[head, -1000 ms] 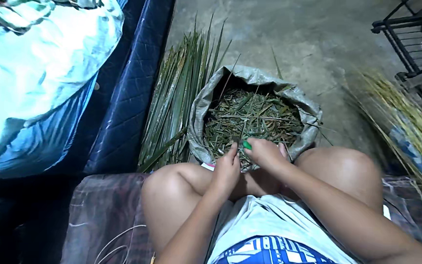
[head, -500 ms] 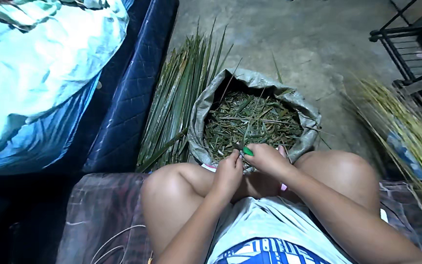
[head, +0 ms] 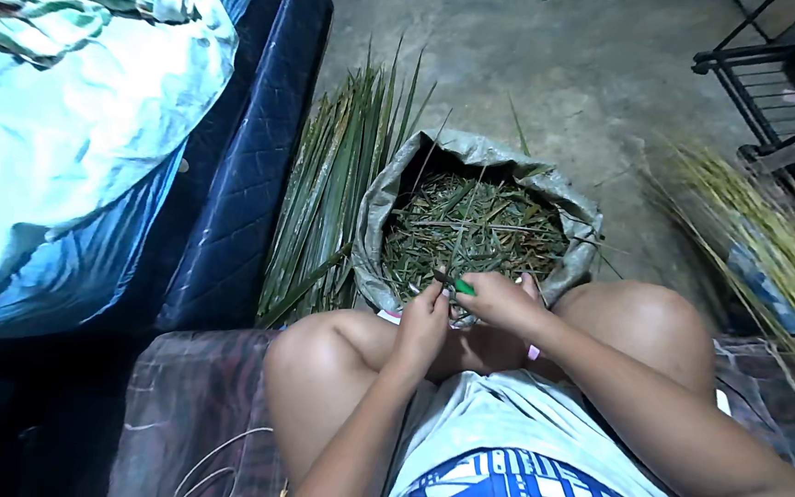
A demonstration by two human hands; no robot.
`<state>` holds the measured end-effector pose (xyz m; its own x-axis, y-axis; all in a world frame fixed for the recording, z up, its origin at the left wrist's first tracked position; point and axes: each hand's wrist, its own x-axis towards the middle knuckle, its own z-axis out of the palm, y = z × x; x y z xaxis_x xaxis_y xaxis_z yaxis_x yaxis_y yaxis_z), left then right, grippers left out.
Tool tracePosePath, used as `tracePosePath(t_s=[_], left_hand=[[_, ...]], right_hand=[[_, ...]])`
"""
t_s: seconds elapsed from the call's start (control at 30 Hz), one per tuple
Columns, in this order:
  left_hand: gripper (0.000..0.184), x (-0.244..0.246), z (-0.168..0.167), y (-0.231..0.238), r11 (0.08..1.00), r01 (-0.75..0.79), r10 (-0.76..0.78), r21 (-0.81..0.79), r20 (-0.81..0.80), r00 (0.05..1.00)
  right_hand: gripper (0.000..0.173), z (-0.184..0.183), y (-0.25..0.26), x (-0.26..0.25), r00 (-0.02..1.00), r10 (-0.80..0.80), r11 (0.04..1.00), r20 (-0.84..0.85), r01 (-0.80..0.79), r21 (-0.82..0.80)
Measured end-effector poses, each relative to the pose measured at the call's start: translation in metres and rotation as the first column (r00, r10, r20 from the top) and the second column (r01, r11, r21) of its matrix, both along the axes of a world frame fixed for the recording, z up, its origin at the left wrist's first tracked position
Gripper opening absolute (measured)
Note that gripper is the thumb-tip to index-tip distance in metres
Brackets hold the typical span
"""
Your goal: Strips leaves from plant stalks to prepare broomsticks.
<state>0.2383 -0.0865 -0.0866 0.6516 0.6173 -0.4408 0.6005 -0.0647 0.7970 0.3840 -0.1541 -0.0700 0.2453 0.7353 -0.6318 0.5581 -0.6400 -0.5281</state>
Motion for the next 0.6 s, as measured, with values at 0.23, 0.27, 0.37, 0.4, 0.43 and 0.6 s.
tracePosePath(t_s=[0.23,0.27,0.37,0.4,0.43,0.6], left_hand=[[0.046,0.001,0.001,-0.006,0.995,0.096,-0.095,0.039,-0.031,0.995],[0.046,0.001,0.001,-0.007,0.994,0.097,-0.095,0.051,-0.033,0.995],[0.048,0.0,-0.001,-0.007,0.99,0.108,-0.104,0.087,-0.046,0.993],[0.048,0.0,-0.001,-0.007,0.987,0.122,-0.116,0.106,-0.059,0.992],[0.049,0.001,0.001,-0.007,0.982,0.141,-0.132,0.126,-0.081,0.988],[0.052,0.002,0.009,-0.01,0.956,0.202,-0.168,0.211,-0.171,0.971]], right_hand=[[0.03,-0.02,0.017,0.043,0.906,-0.231,0.972,0.354,0.227,0.054],[0.03,-0.022,0.018,0.05,0.89,-0.275,0.96,0.364,0.271,0.063],[0.03,-0.014,0.015,0.05,0.919,-0.295,0.955,0.263,0.29,0.058],[0.03,-0.01,0.012,0.042,0.95,-0.248,0.969,0.191,0.246,0.037],[0.031,-0.008,0.008,0.034,0.975,-0.188,0.982,0.116,0.187,0.013],[0.035,-0.002,0.004,0.018,0.98,-0.133,0.99,0.151,0.139,-0.031]])
